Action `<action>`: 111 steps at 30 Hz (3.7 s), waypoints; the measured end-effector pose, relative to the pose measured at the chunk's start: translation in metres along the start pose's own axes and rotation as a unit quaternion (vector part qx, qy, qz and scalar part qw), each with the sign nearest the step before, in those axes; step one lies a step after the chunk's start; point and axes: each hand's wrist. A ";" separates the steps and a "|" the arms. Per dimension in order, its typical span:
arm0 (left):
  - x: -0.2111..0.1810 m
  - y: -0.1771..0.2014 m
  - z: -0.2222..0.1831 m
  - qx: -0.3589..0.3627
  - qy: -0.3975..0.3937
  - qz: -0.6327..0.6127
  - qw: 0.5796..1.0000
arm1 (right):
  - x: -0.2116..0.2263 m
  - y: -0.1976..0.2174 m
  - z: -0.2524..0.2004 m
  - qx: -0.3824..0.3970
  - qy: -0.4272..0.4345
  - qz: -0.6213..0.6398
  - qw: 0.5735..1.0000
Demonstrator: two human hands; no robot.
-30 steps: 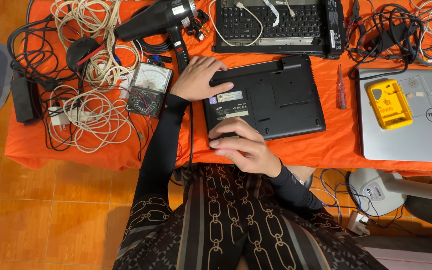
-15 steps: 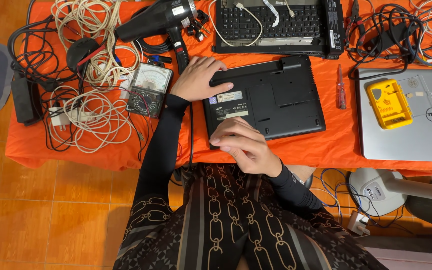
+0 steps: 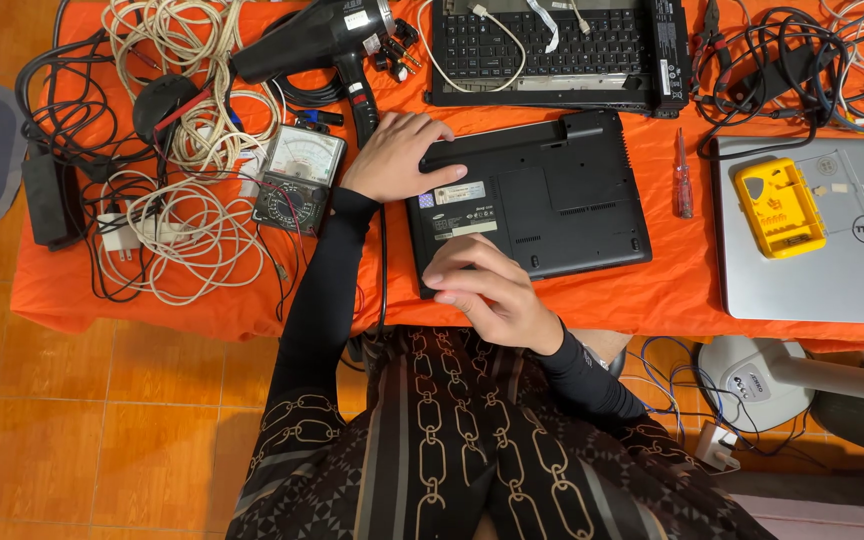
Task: Remove the back panel of a laptop using a screwdriver.
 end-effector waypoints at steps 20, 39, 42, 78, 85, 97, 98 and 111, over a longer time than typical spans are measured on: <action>0.002 -0.002 0.000 -0.003 -0.011 0.006 1.000 | 0.002 0.002 0.003 0.018 -0.003 -0.008 1.000; -0.002 0.004 0.000 0.003 -0.007 0.026 1.000 | 0.013 0.017 0.021 0.103 -0.011 -0.032 0.994; -0.007 0.005 0.001 0.014 -0.004 0.023 1.000 | 0.007 0.019 0.017 0.106 -0.006 -0.015 0.994; 0.000 -0.001 0.002 0.021 0.010 0.006 1.000 | 0.008 0.012 0.024 0.073 -0.017 -0.005 0.997; -0.002 0.002 0.001 0.014 -0.007 -0.008 1.000 | 0.003 0.012 0.019 0.064 -0.008 -0.041 0.997; -0.003 0.003 0.001 0.020 0.006 -0.006 1.000 | 0.016 0.011 0.029 0.074 0.009 -0.053 0.996; -0.002 0.002 0.001 0.019 0.004 -0.007 1.000 | 0.014 0.011 0.027 0.072 0.016 -0.048 0.996; 0.001 0.001 0.001 0.017 0.001 -0.008 1.000 | 0.011 0.012 0.030 0.087 0.005 -0.055 0.995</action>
Point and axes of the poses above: each hand's wrist, its own z-axis towards the middle knuckle, its own y-axis out of the back of the hand, x = y × z, and after that the axes turned 7 degrees about y, right-handed
